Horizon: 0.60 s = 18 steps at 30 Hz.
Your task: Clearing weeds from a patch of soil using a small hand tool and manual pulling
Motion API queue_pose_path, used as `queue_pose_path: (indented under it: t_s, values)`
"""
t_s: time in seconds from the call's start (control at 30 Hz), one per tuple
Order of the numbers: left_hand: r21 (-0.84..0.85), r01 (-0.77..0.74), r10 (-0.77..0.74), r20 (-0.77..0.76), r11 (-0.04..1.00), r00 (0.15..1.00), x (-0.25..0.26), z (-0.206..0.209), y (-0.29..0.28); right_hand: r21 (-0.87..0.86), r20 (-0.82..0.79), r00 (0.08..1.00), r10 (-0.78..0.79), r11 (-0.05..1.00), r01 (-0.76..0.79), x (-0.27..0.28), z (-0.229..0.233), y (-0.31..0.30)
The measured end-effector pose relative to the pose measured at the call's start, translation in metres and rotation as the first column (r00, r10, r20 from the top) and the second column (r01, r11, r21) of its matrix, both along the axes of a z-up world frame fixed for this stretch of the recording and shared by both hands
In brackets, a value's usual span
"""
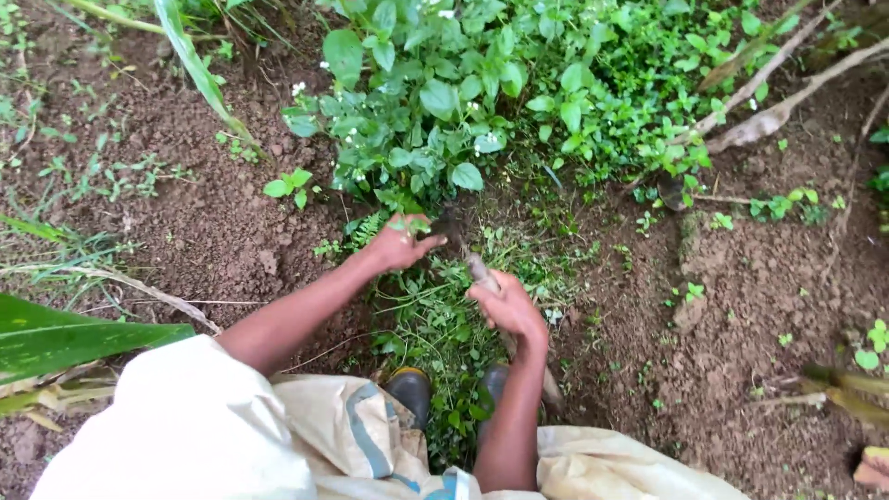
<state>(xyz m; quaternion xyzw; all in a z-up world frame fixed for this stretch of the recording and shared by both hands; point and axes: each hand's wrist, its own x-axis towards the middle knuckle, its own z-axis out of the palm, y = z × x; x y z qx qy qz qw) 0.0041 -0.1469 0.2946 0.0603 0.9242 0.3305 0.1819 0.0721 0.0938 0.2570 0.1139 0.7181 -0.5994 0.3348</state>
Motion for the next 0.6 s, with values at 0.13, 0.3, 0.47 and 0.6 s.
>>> queue_pose_path:
  t_s: [0.13, 0.3, 0.47, 0.6]
  values:
    - [0.186, 0.182, -0.170, -0.082, 0.966, 0.982, -0.027, -0.072, -0.029, 0.047, -0.052, 0.999, -0.002, 0.999, 0.005, 0.002, 0.009, 0.008]
    - [-0.055, 0.161, -0.139, 0.290, 0.985, 0.947, -0.020, -0.035, -0.001, 0.137, -0.049, 0.997, -0.051, 0.989, 0.058, 0.008, 0.004, 0.017]
    - [-0.106, 0.229, -0.180, 0.347, 0.968, 0.921, -0.032, -0.065, -0.006, 0.181, -0.078, 0.994, -0.076, 0.980, 0.089, 0.009, 0.008, 0.016]
    - [-0.162, 0.223, -0.152, 0.365, 0.961, 0.919, -0.039, -0.122, -0.017, 0.211, -0.102, 0.992, -0.076, 0.973, 0.097, 0.009, 0.021, 0.014]
